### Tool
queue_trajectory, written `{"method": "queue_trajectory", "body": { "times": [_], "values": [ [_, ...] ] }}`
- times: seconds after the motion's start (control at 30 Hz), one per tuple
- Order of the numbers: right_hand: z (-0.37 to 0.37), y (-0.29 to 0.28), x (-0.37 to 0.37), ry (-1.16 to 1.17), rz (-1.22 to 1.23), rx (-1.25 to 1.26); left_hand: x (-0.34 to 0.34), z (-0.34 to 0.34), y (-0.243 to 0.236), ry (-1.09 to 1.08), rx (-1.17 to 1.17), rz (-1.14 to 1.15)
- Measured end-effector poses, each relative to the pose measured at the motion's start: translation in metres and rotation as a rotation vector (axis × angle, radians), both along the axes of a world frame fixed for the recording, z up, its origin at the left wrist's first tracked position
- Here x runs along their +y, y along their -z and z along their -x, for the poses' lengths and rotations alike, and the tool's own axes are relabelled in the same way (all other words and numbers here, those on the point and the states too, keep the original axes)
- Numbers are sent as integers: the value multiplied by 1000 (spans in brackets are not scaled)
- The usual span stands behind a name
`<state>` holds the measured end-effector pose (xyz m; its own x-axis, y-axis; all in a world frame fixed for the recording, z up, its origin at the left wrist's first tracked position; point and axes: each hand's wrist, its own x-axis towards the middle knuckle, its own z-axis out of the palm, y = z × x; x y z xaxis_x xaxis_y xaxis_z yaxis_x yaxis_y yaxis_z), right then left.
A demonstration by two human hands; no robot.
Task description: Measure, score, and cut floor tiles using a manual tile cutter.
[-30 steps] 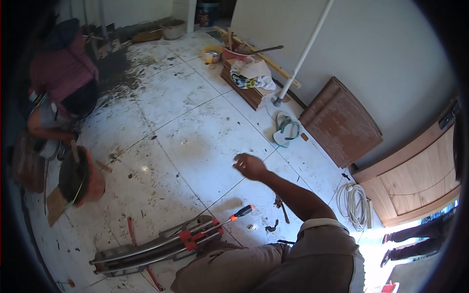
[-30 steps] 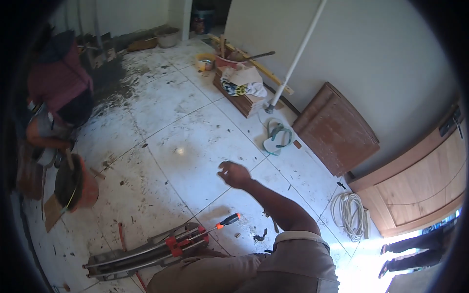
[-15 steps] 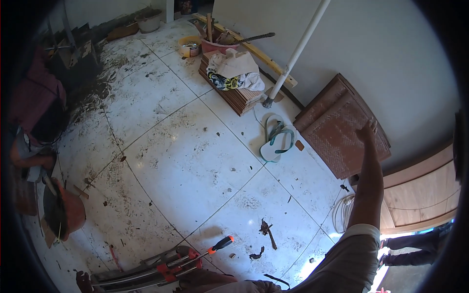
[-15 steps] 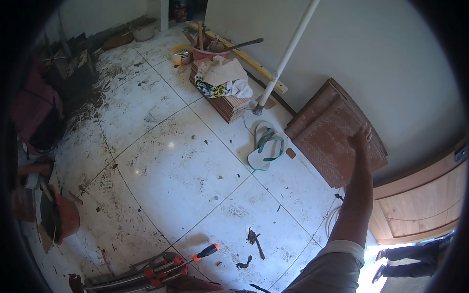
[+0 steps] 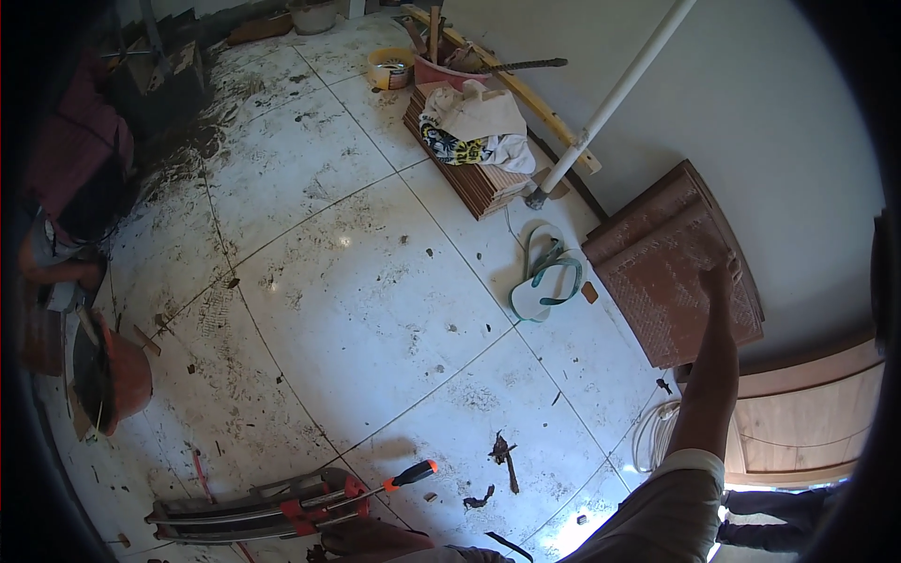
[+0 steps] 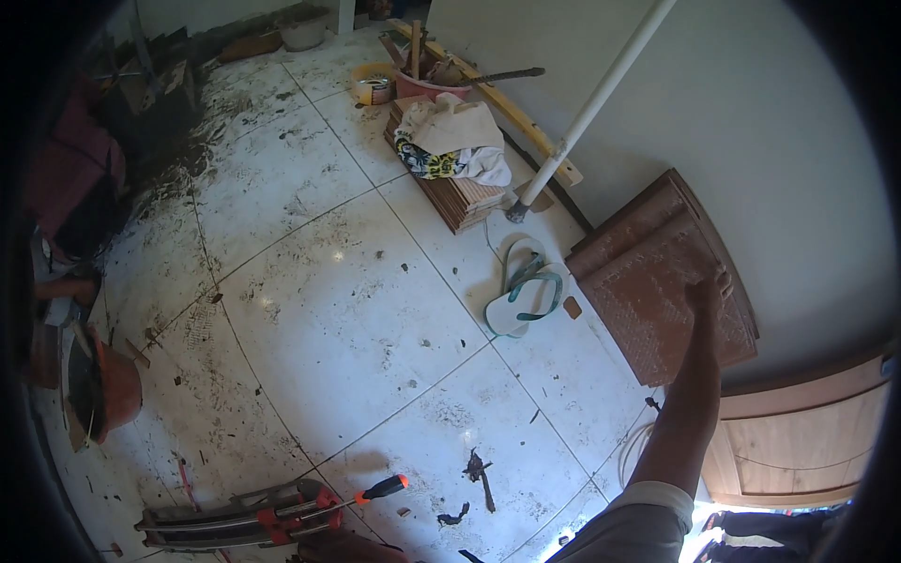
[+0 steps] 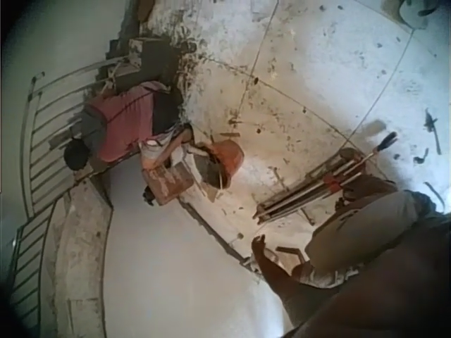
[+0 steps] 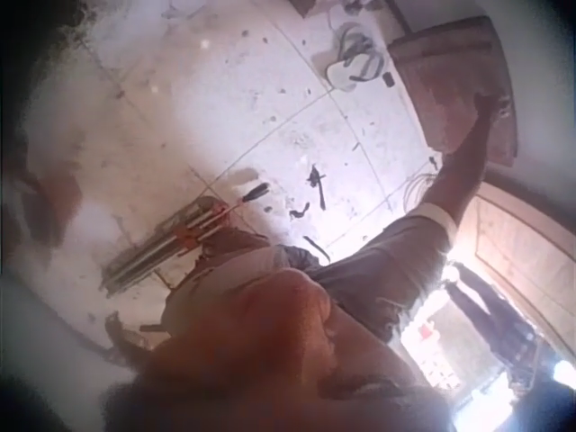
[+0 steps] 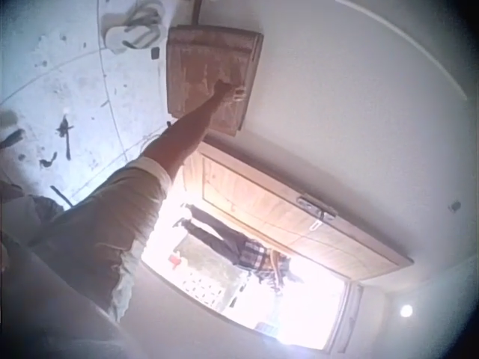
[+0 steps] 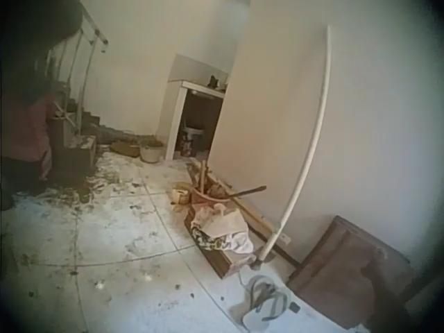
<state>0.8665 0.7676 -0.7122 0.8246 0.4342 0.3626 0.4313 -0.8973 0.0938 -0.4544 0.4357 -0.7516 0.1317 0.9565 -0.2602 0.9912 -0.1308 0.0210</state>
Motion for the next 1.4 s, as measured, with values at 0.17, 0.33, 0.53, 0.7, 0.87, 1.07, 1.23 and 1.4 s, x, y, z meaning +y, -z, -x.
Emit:
{"method": "queue_trajectory", "body": {
  "times": [0.17,0.33,0.53,0.7,0.87,1.07,1.23,1.4],
  "values": [
    [3,-8,-18,-88,-3,-208,12,-22,25,-1320,-407,215],
    [71,-48,-18,-71,115,-72,1,-25,46,-1224,-386,331],
    [30,-31,-97,-378,57,210,14,-11,97,-1179,-521,191],
    [110,-8,-95,-380,249,277,-18,24,127,-1038,-407,138],
    [155,-7,-103,-539,166,121,3,27,97,-728,-372,-56],
    [393,-198,-80,-862,233,238,-43,17,60,-1114,-546,-198],
    [566,-280,-54,-1112,280,418,-73,-33,32,-1015,-804,-223],
    [710,-247,-22,-2098,426,386,-61,-150,-48,-1205,-1307,-161]
  ]
}}
